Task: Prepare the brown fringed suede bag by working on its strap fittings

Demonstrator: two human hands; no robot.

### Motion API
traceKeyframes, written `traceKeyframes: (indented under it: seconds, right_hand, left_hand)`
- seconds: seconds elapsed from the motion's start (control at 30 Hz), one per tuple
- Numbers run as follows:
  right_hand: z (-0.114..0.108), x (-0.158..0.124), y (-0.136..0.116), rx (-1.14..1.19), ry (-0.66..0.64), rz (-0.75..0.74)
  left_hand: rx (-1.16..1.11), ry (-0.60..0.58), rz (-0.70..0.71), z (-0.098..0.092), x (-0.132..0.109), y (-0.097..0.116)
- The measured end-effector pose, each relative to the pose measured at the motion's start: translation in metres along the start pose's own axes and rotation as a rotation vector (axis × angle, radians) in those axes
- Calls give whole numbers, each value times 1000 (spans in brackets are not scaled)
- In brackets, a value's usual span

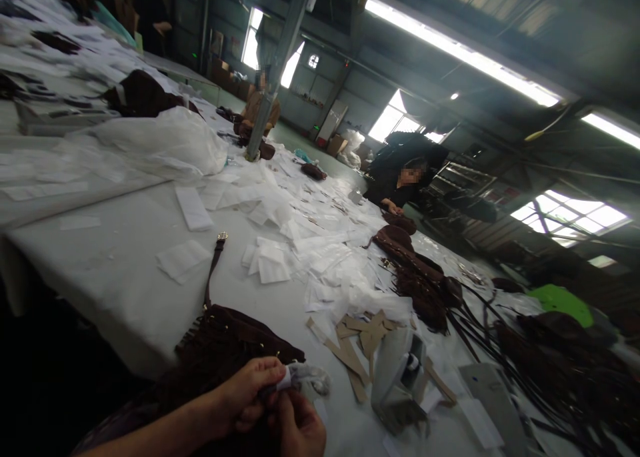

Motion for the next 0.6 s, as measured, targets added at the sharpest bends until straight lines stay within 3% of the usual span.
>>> traceKeyframes:
  seconds: [0.13,0.3,0.4,0.47,0.6]
  right_hand:
    - [-4,-6,-2,-62,88,53]
    - [-8,-10,-21,-407,319,-112]
    - [-6,-8,-25,-478,358,-156]
    - [-5,-9,-24,-366,312,-147]
    - [-7,-17,-19,107,120,-36]
  left_hand:
    - [48,-44,58,4,-3,1]
    - [99,-55,113,0,0,-14]
    - [89,-34,164,-1,-1,-19]
    - [53,-3,191,-1,-2,-18]
    - [16,61,237,3,-5,-14]
Point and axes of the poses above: each hand's wrist, its own x-axis towards the middle knuckle, its own z-axis out of the palm, y = z × x, the point moved 1 cm from there along x, towards the middle knuckle, and after that the axes turned 10 degrees about z, right-handed, at the moved point
